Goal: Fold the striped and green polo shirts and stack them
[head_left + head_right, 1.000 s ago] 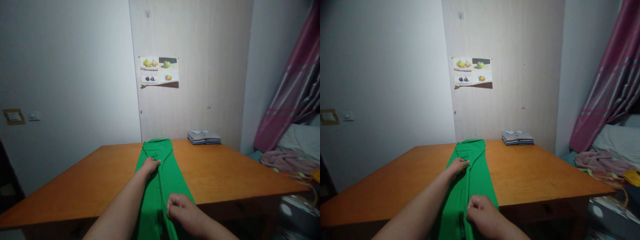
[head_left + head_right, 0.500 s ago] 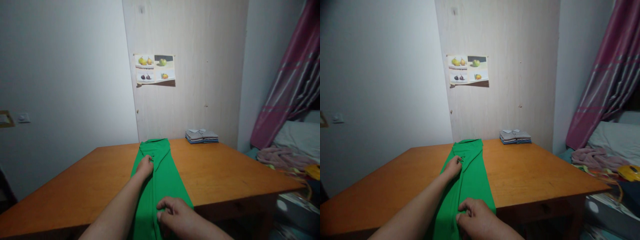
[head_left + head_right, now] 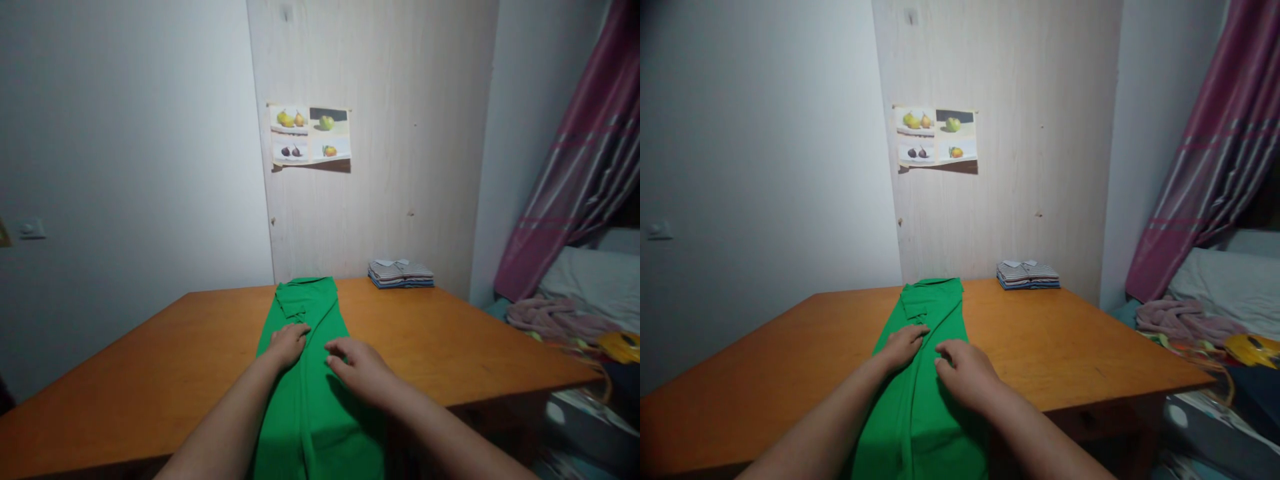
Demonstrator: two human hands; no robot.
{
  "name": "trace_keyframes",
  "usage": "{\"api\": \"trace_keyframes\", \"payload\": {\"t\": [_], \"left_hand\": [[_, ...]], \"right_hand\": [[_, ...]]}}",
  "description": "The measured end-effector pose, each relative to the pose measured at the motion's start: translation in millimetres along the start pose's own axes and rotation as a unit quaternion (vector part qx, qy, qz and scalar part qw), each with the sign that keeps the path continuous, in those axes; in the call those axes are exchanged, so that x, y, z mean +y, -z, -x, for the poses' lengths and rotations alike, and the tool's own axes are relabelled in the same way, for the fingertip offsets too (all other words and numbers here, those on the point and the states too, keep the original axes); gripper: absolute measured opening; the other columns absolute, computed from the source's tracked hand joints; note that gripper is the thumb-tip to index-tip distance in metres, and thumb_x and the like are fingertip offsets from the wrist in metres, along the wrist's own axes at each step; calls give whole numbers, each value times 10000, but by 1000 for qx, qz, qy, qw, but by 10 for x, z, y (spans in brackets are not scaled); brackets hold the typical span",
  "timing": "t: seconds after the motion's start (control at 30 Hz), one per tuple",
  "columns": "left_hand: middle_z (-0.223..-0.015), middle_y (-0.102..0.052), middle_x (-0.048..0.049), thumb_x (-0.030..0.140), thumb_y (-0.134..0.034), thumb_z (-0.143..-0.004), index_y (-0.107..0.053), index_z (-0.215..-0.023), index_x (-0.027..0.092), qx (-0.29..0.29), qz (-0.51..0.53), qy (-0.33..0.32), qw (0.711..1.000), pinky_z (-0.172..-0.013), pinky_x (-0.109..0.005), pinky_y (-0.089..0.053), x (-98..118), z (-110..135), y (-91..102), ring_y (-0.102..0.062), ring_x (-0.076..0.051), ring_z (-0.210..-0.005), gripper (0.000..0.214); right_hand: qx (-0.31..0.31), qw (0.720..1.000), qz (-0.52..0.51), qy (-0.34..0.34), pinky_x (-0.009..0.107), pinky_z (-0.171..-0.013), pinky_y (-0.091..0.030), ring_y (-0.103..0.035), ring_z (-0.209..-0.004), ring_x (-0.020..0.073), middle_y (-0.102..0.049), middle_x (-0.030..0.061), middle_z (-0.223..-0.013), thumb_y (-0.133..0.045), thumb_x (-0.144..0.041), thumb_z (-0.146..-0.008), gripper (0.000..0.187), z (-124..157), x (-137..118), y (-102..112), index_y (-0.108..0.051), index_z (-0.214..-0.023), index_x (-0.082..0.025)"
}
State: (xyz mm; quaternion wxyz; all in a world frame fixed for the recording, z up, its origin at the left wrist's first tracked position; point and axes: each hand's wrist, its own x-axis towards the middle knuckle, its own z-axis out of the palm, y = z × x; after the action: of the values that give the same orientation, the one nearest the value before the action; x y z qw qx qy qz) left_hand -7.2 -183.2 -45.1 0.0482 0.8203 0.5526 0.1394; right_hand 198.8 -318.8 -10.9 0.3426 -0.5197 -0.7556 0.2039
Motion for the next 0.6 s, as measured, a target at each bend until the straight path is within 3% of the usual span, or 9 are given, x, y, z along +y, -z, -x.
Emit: {"api": "trace_keyframes", "payload": {"t": [0.07,0.23,0.43,0.6], "left_hand": [[-1487,-574,-9,244,-451,-948,-628,-1350,334,2,0,0,1000,-1155,-422,-358,-6,5,-17,-489,-228,-1395,449],[-1494,-567,-4,242,-453,-950,-624,-1356,340,3,-2,1,1000,-1162,-413,-352,-4,16,-21,-488,-229,-1396,451],[-1491,-570,-28,216,-455,-928,-625,-1357,307,5,-7,9,1000,-1154,-452,-357,33,41,-16,-495,-266,-1388,471],[-1502,-558,-16,217,-436,-931,-616,-1364,314,4,-3,13,1000,-1159,-478,-340,51,61,-7,-462,-277,-1413,479]], "right_hand": [[-17,992,125,16,381,-984,-413,-589,-1175,271,-676,128,-1255,-548,-391,-918,401,-72,51,1,-666,-1254,-206],[-58,946,319,21,477,-991,-367,-578,-1139,332,-678,157,-1163,-491,-412,-935,351,-66,191,56,-701,-1109,-191],[-88,921,380,-7,497,-957,-373,-604,-1075,351,-702,185,-1091,-505,-362,-888,329,-191,279,312,-729,-1026,-164],[-64,934,353,-7,538,-1031,-350,-573,-1193,367,-674,204,-1237,-435,-434,-947,449,-472,266,257,-702,-1173,-152]]}}
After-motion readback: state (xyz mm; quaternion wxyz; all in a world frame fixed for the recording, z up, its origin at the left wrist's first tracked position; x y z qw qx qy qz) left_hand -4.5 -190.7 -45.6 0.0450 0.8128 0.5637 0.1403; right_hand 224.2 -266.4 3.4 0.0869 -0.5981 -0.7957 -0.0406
